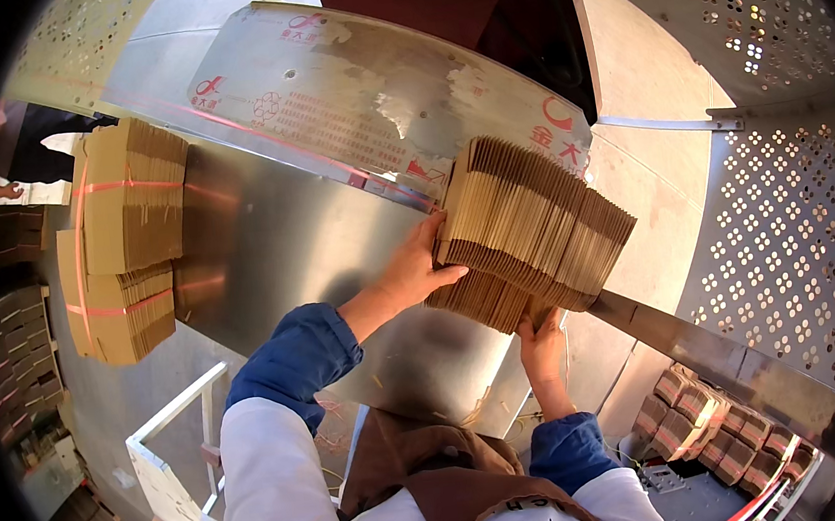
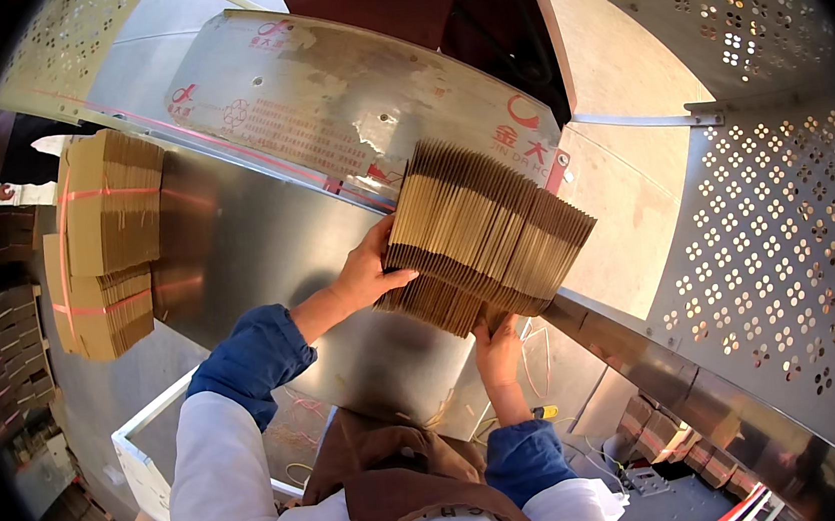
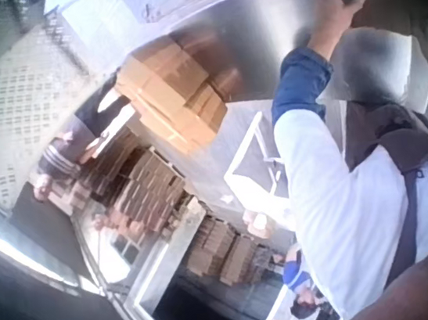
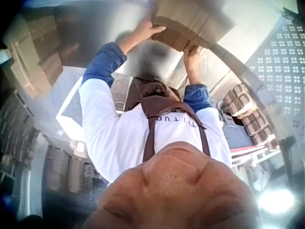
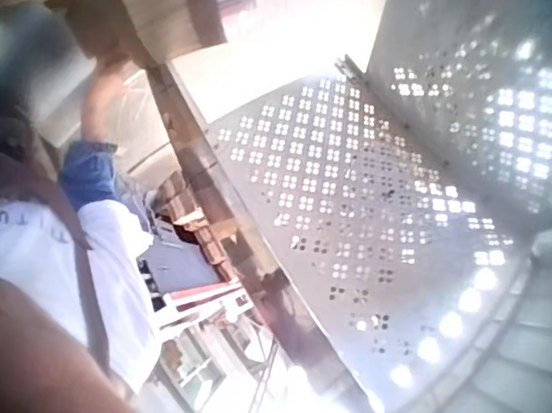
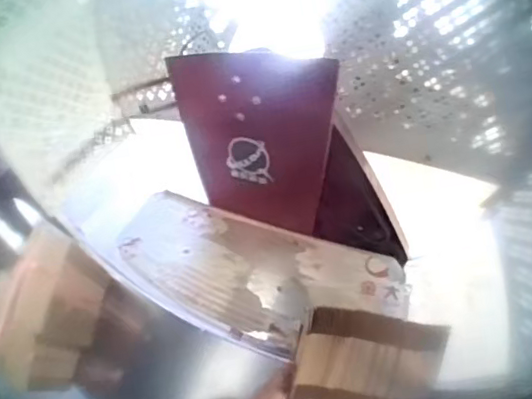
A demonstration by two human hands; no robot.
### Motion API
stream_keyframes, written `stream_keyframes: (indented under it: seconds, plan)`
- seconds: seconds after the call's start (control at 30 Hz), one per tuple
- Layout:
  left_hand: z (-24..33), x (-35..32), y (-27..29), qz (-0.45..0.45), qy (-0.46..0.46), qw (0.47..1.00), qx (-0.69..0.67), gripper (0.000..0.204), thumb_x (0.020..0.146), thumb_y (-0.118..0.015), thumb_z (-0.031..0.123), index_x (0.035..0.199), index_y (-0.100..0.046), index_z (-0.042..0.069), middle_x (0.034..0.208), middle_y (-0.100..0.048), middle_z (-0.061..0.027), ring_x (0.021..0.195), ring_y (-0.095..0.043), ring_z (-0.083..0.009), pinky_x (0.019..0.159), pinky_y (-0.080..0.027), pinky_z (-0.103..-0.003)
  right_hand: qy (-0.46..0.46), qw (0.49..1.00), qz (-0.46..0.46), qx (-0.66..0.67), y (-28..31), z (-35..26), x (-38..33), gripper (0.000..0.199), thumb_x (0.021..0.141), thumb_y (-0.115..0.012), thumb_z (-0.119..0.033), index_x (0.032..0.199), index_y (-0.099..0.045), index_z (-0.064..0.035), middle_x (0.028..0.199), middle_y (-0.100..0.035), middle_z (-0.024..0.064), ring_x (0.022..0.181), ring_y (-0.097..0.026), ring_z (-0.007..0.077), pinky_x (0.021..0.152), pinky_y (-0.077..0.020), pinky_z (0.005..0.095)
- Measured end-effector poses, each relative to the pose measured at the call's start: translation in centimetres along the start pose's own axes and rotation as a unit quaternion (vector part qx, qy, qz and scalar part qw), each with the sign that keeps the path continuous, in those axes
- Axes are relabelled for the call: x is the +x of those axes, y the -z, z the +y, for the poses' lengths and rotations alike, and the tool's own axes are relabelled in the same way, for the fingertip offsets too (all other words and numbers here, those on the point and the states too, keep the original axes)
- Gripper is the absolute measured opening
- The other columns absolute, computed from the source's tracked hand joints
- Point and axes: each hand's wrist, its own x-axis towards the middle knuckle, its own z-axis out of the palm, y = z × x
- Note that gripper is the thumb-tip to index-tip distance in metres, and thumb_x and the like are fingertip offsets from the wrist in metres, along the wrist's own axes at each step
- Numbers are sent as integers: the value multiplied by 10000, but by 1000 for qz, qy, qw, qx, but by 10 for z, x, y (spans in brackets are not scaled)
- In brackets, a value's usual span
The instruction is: The person repeatedly picks up stacks of corrugated cardboard sheets, places them into a strapping machine, and secures them with pink plastic straps. The person then removes the finished bundles and stacks them on a nearby pallet. A coworker is visible at a separate table handling similar materials.
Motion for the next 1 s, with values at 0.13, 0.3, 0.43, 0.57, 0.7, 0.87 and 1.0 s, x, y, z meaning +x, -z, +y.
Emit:
stream_keyframes:
  seconds: [0.13, 0.3, 0.43, 0.57, 0.7, 0.87, 1.0]
  plan:
    - [0, 3, 0, 3, -24, 1000, -18, 857, 750, -769, 273, 1417, -290, 28, 1335, -451, -238, 1209, -474, -412, 1010, -410, -443, -4, 1000, -12, 9, -3, 9, 1, 586, 830, -610, -181, 1304, -327, 15, 882, -616, 320, 785, -584, 525, 659, -482, 545]
    - [5, 0, 5, 4, -1, 1000, 15, 878, 739, -781, 183, 1437, -278, 8, 1386, -443, -195, 1251, -481, -331, 1038, -407, -387, 0, 1000, 6, -11, -1, -6, 1, 473, 861, -580, -184, 1195, -395, 96, 773, -617, 322, 747, -605, 500, 624, -479, 517]
    - [15, 4, 7, -10, 2, 1000, 26, 871, 736, -781, 195, 1428, -287, 6, 1376, -441, -211, 1231, -490, -348, 1023, -416, -396, -22, 999, -4, -40, 3, -13, 2, 480, 863, -566, -197, 1204, -398, 96, 786, -611, 334, 771, -601, 508, 646, -483, 519]
    - [13, 5, 1, 6, -4, 1000, 6, 853, 736, -782, 174, 1419, -300, 6, 1368, -444, -210, 1238, -485, -337, 1015, -420, -394, -24, 999, 2, -24, 2, -6, 3, 515, 840, -606, -228, 1235, -385, 17, 846, -622, 318, 799, -595, 512, 670, -484, 538]
    - [3, 6, 0, -16, 5, 999, -34, 875, 735, -786, 140, 1430, -271, 12, 1371, -441, -210, 1258, -468, -321, 1020, -413, -394, -47, 998, -23, -30, 4, -11, 3, 504, 863, -564, -210, 1237, -376, 71, 835, -616, 340, 807, -604, 507, 678, -486, 518]
    - [-3, 8, -8, -6, -8, 994, -107, 933, 733, -780, 100, 1462, -200, 56, 1343, -466, -189, 1256, -473, -305, 1015, -418, -394, -53, 998, -15, -26, 1, -4, 2, 505, 853, -597, -214, 1259, -382, -5, 851, -625, 316, 824, -606, 501, 656, -485, 522]
    - [-1, 12, -5, -12, -11, 989, -150, 912, 745, -755, 70, 1469, -200, 88, 1341, -475, -161, 1252, -478, -280, 1018, -420, -384, -68, 997, -29, -20, 1, -7, 6, 507, 850, -602, -245, 1235, -388, 6, 873, -623, 322, 815, -593, 514, 673, -483, 537]
